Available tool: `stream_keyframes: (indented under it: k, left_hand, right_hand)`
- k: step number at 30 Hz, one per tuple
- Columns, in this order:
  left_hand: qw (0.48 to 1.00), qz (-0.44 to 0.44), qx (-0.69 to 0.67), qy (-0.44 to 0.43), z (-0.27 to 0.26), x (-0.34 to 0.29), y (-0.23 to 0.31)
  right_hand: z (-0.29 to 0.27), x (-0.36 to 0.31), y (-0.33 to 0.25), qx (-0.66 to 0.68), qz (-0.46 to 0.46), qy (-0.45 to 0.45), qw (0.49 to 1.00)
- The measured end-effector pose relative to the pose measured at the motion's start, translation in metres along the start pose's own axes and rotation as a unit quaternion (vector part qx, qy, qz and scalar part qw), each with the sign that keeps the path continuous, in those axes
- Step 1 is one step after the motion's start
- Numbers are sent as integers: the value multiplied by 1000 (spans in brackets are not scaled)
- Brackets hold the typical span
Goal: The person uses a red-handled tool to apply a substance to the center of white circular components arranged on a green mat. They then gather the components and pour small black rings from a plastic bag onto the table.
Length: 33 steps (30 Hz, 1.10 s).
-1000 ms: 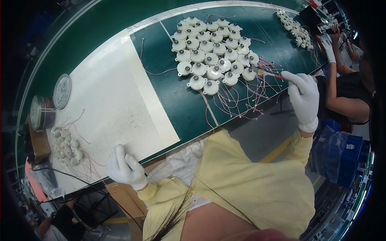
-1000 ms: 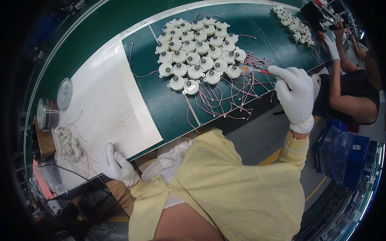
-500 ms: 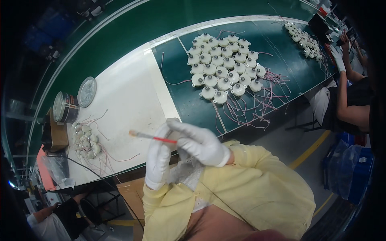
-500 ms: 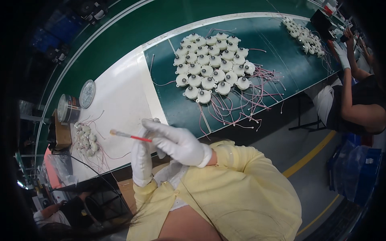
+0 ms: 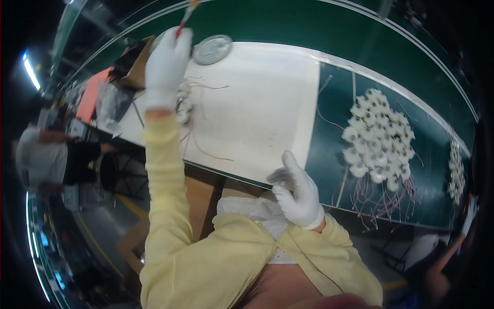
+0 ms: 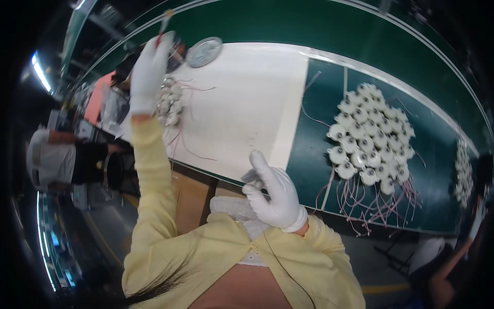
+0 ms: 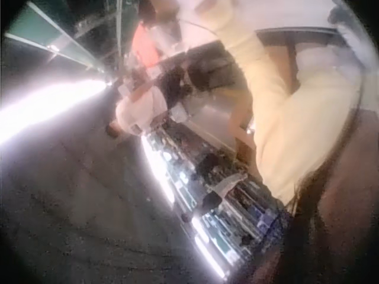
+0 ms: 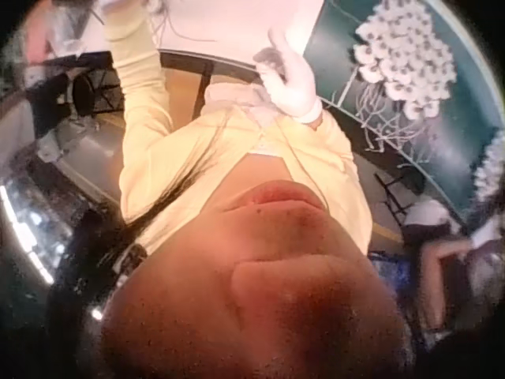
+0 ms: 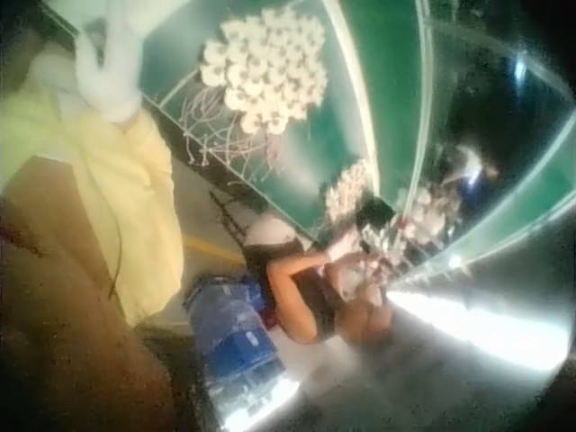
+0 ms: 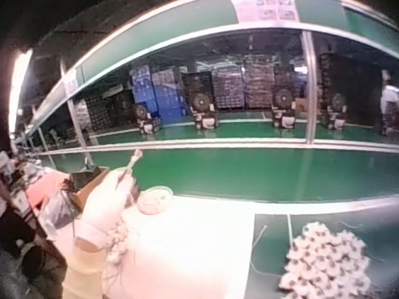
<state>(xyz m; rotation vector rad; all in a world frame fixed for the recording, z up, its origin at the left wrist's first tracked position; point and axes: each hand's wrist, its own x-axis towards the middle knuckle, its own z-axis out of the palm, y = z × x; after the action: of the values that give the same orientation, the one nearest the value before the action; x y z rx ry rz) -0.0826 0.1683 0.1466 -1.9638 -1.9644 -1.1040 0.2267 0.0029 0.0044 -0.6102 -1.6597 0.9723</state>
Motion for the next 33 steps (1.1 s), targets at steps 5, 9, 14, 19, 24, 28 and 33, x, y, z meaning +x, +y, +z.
stream_keyframes:
  k: [5, 9, 14, 19, 24, 28, 33]
  left_hand:
    - [927, -113, 287, -214, 51, 62, -55]
    - [884, -128, 360, -272, 80, 78, -72]
    - [848, -58, 382, -364, 82, 75, -66]
    - [882, 203, 342, -252, 69, 52, 3]
    - [841, 466, 38, -272, 117, 21, 104]
    - [769, 481, 49, -417, 146, -6, 163]
    - [758, 463, 89, -451, 166, -15, 179]
  right_hand:
    - [-7, 0, -5, 0, 22, -45, 999]
    - [-12, 9, -6, -3, -4, -55, 998]
    - [-14, 13, 0, 19, -64, -31, 997]
    - [-8, 9, -3, 37, -86, -16, 996]
    - [-20, 4, -2, 4, -79, -18, 997]
    - [-62, -2, -16, -197, -68, 25, 978]
    - [-91, -16, -29, -306, 9, 58, 950]
